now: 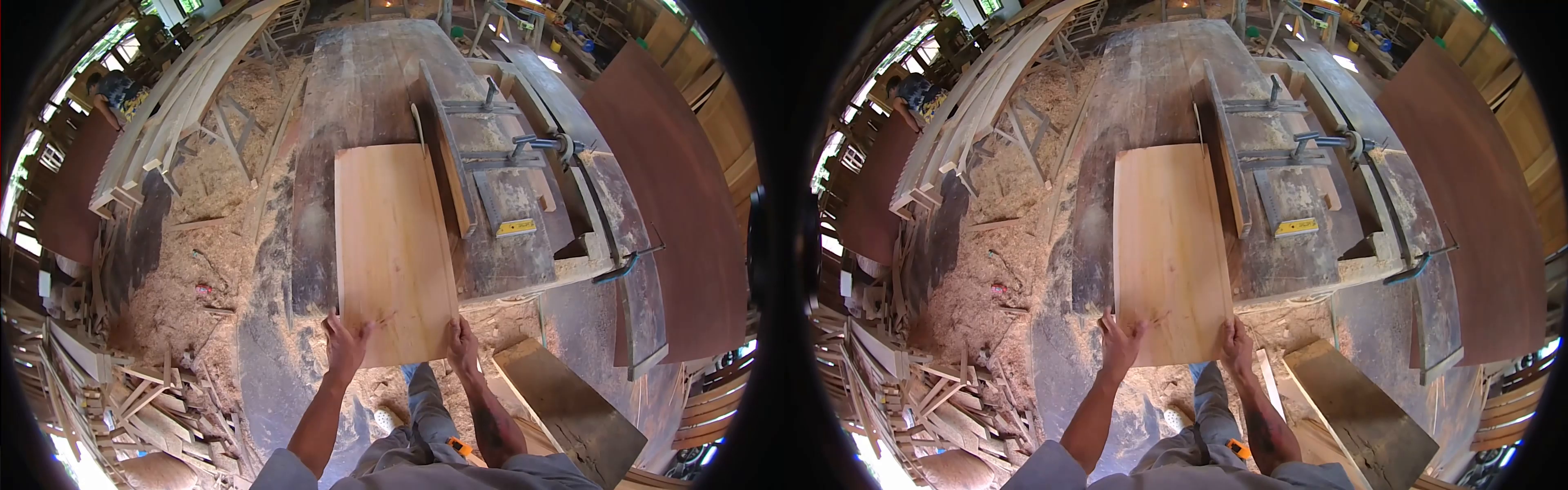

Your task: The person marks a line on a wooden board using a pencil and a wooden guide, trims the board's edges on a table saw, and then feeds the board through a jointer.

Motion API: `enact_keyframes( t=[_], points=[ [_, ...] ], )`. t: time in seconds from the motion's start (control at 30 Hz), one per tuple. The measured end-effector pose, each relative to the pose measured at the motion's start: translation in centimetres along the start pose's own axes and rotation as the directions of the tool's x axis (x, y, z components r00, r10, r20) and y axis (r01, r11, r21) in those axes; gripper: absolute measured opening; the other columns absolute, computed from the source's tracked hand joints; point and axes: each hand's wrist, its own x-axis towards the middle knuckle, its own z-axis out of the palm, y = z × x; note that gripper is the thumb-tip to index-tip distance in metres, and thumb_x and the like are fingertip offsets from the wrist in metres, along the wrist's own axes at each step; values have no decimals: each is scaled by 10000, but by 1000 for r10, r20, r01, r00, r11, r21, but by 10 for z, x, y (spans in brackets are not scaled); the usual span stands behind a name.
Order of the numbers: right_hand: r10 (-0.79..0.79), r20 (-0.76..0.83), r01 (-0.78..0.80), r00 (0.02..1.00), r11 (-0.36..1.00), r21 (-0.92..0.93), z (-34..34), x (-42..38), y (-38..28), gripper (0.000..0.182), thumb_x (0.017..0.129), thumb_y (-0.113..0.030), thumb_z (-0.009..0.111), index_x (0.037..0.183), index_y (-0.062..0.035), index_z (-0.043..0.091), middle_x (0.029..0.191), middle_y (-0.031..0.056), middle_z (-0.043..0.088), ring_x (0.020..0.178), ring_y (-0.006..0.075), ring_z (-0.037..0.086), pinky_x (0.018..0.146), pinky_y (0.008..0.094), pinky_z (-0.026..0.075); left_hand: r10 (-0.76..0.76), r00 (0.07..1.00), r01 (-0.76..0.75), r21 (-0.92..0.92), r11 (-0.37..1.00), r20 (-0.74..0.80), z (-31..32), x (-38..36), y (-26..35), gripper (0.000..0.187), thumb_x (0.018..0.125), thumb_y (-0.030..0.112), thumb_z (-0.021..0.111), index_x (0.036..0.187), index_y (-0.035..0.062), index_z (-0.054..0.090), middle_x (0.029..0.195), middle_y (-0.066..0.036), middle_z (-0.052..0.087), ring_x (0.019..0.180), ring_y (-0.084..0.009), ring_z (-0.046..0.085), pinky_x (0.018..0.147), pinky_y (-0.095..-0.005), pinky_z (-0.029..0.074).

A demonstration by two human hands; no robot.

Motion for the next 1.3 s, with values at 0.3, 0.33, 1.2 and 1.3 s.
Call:
enact_keyframes(
  t=[0.3,0.33,1.2,1.3],
  points=[
    [-67,0,67,998,995,77,4,6,1,428,1040,-358,438,1183,20,580,846,9,577,799,85,498,700,273,445,458,609,-754,294,587,648,-13,-11,18,1089,632,413,852,1526,193,270,1595,-174,79,1400,-566,107,1082,-731,152],
    [-77,5,75,997,991,110,4,6,3,434,1040,-361,439,1193,22,577,850,10,576,800,84,496,703,272,446,505,611,-776,336,533,610,-8,-6,14,1032,653,325,829,1521,189,286,1592,-181,101,1388,-581,120,1071,-741,160],
    [-104,-69,108,992,993,54,14,29,3,401,1023,-354,488,1073,23,616,731,-13,511,703,71,439,612,259,401,527,630,-766,344,543,570,1,15,18,896,722,64,638,1530,177,268,1601,-177,109,1373,-621,92,1052,-771,131],
    [-89,-91,86,992,996,-35,14,32,4,414,1018,-366,494,1053,28,616,720,25,536,705,93,462,620,285,423,528,627,-768,343,540,573,2,18,19,872,736,58,620,1528,173,274,1601,-179,107,1371,-625,93,1046,-777,128]
  ],
)
